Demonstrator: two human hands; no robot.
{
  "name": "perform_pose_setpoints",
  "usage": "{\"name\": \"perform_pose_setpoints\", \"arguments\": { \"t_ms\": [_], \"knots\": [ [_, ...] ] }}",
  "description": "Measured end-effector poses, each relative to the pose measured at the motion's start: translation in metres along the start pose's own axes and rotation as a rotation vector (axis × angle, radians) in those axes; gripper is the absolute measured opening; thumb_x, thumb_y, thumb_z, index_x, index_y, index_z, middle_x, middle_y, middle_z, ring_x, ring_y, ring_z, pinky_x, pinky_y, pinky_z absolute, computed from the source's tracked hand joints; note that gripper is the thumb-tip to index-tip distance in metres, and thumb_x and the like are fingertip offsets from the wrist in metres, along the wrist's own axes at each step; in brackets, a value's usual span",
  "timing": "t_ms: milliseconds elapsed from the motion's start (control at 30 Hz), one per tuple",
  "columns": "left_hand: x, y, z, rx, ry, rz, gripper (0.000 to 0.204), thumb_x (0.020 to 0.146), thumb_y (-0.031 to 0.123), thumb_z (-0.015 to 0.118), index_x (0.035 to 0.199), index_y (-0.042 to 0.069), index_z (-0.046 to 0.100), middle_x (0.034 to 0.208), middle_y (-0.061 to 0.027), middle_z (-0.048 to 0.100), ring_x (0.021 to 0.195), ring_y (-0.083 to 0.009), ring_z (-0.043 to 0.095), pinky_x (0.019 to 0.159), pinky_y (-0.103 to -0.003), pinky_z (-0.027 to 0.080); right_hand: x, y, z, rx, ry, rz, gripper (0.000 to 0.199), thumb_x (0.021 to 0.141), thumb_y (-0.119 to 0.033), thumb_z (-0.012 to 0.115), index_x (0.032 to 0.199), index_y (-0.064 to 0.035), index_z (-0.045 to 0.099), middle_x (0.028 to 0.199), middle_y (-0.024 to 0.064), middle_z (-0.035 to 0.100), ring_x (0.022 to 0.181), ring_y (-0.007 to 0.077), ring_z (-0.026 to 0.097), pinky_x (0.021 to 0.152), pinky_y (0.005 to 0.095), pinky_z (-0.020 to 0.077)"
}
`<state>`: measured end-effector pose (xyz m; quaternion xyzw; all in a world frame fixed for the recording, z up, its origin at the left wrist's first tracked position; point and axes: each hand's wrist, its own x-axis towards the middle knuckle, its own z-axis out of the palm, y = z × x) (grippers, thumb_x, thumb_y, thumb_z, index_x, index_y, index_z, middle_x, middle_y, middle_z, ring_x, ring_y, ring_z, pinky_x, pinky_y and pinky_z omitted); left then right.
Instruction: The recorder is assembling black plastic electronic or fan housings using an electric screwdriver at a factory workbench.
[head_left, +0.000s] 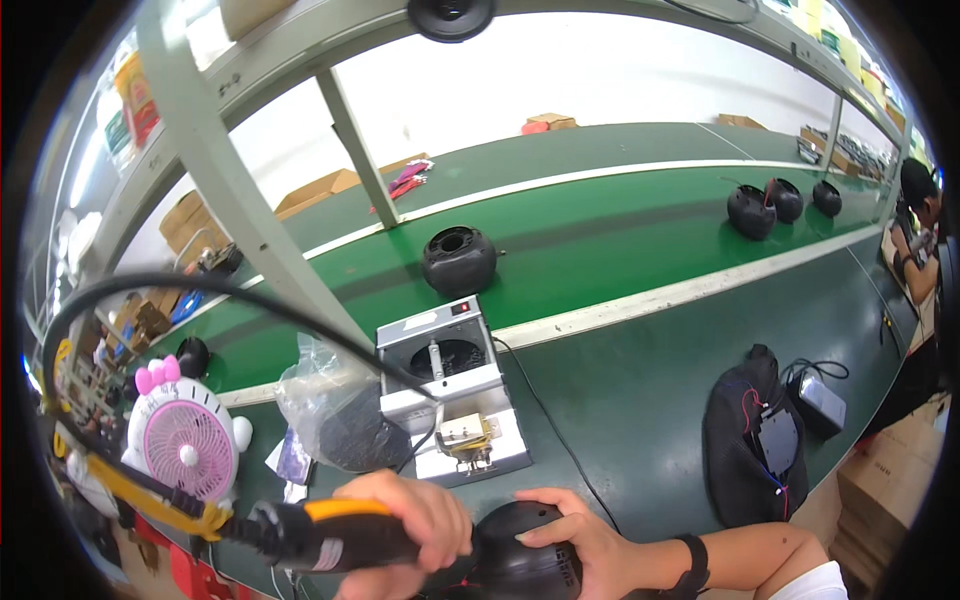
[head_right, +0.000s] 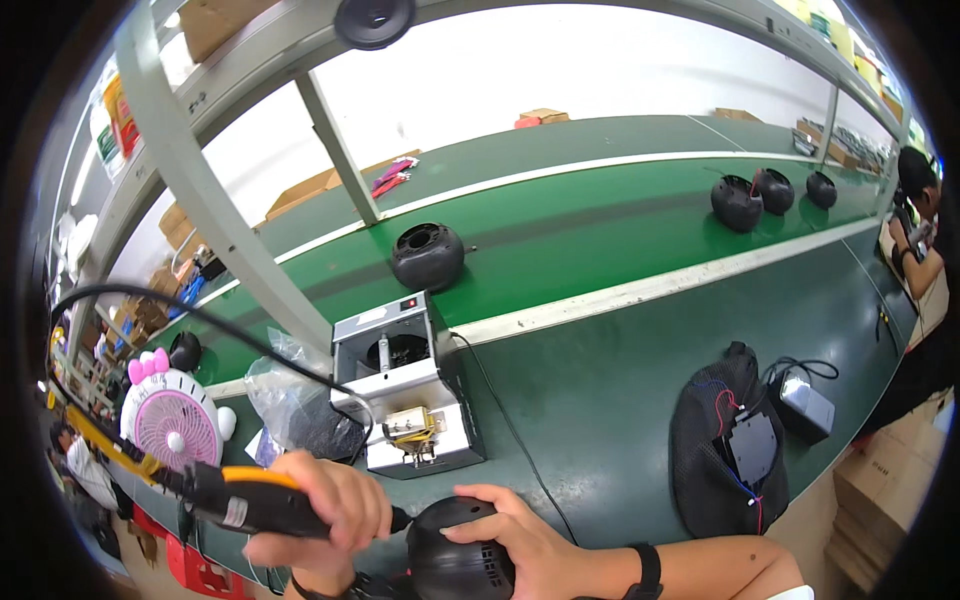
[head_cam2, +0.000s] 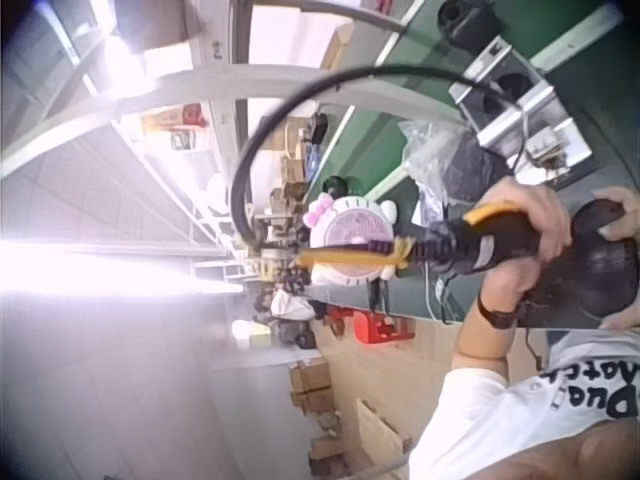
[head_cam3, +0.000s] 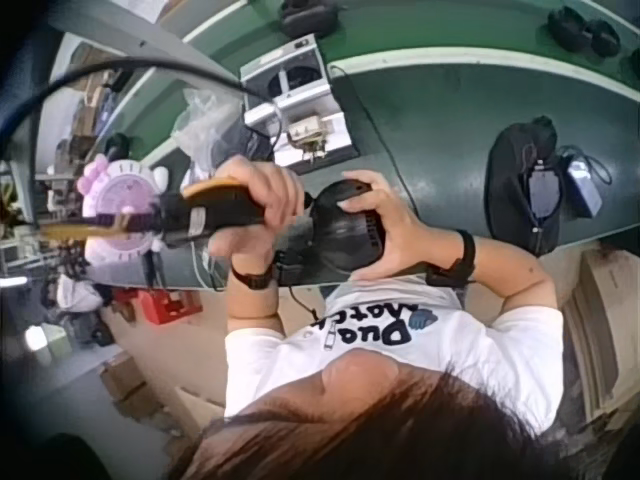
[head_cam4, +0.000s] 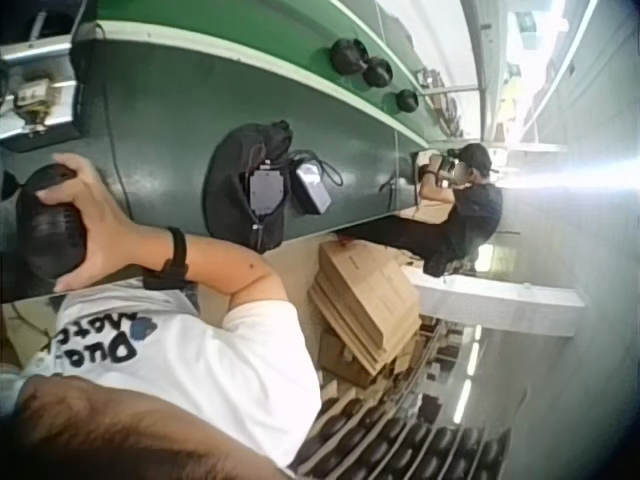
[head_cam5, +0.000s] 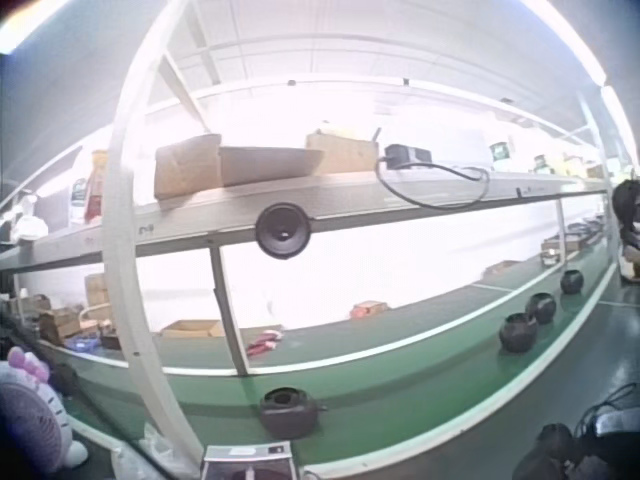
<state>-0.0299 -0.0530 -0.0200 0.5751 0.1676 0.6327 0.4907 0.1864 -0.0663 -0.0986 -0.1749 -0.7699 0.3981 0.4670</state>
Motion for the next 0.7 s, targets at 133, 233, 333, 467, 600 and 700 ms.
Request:
{"name": "perform_pose_setpoints", "arguments": {
  "t_ms": [133,233,333,467,600,700],
  "knots": [
    [0.020,0.010,-0.013,-0.189,-0.265,-0.100,0.080,0.080,0.074,0.066,0.095,-0.004,0.057,0.061,-0.0034,0.057,0.044,-0.0170,0.050,0.041,-0.034,0.045,0.002,0.000,-0.003,0.047,-0.077,-0.026,0.103,0.052,-0.042,0.097,0.134,-0.0096,0.045,0.141,0.0307,0.041,0.128,0.0494,0.044,0.104,0.0542,0.0388],
    [0.028,0.023,0.008,0.046,0.035,-0.133,0.086,0.080,0.083,0.055,0.105,0.000,0.051,0.055,0.0003,0.049,0.041,-0.0136,0.046,0.038,-0.032,0.041,0.000,0.003,-0.006,0.054,-0.088,-0.013,0.104,0.052,-0.042,0.097,0.136,-0.0089,0.044,0.141,0.0303,0.040,0.129,0.0491,0.043,0.104,0.0542,0.0384],
    [0.049,0.005,0.007,0.216,0.277,0.066,0.077,0.079,0.086,0.052,0.092,0.011,0.045,0.055,0.0015,0.046,0.042,-0.0122,0.044,0.040,-0.031,0.041,-0.004,0.000,-0.006,0.054,-0.111,0.004,0.110,0.052,-0.042,0.097,0.140,-0.0069,0.040,0.143,0.0297,0.039,0.131,0.0482,0.042,0.106,0.0538,0.0375],
    [0.060,-0.020,-0.002,0.399,0.386,-0.032,0.076,0.083,0.083,0.051,0.099,0.008,0.050,0.058,0.0013,0.046,0.048,-0.0131,0.048,0.046,-0.031,0.044,-0.005,-0.004,-0.002,0.055,-0.119,0.023,0.127,0.051,-0.044,0.097,0.149,-0.0025,0.028,0.148,0.0274,0.036,0.136,0.0445,0.040,0.110,0.0510,0.0360],
    [0.056,-0.008,-0.001,0.345,0.346,-0.103,0.084,0.086,0.084,0.044,0.107,0.003,0.053,0.055,0.0025,0.044,0.043,-0.0130,0.045,0.042,-0.030,0.043,-0.008,-0.003,-0.002,0.054,-0.104,0.073,0.137,0.050,-0.046,0.097,0.154,-0.0004,0.021,0.153,0.0256,0.033,0.139,0.0425,0.039,0.113,0.0487,0.0352],
    [0.047,0.009,0.016,0.138,0.339,-0.036,0.090,0.086,0.086,0.039,0.113,0.001,0.054,0.051,0.0040,0.040,0.036,-0.0139,0.041,0.037,-0.030,0.042,-0.010,-0.004,-0.003,0.123,-0.097,0.102,0.138,0.051,-0.047,0.097,0.155,-0.0011,0.019,0.153,0.0249,0.034,0.140,0.0439,0.038,0.114,0.0493,0.0336]
  ]
}}
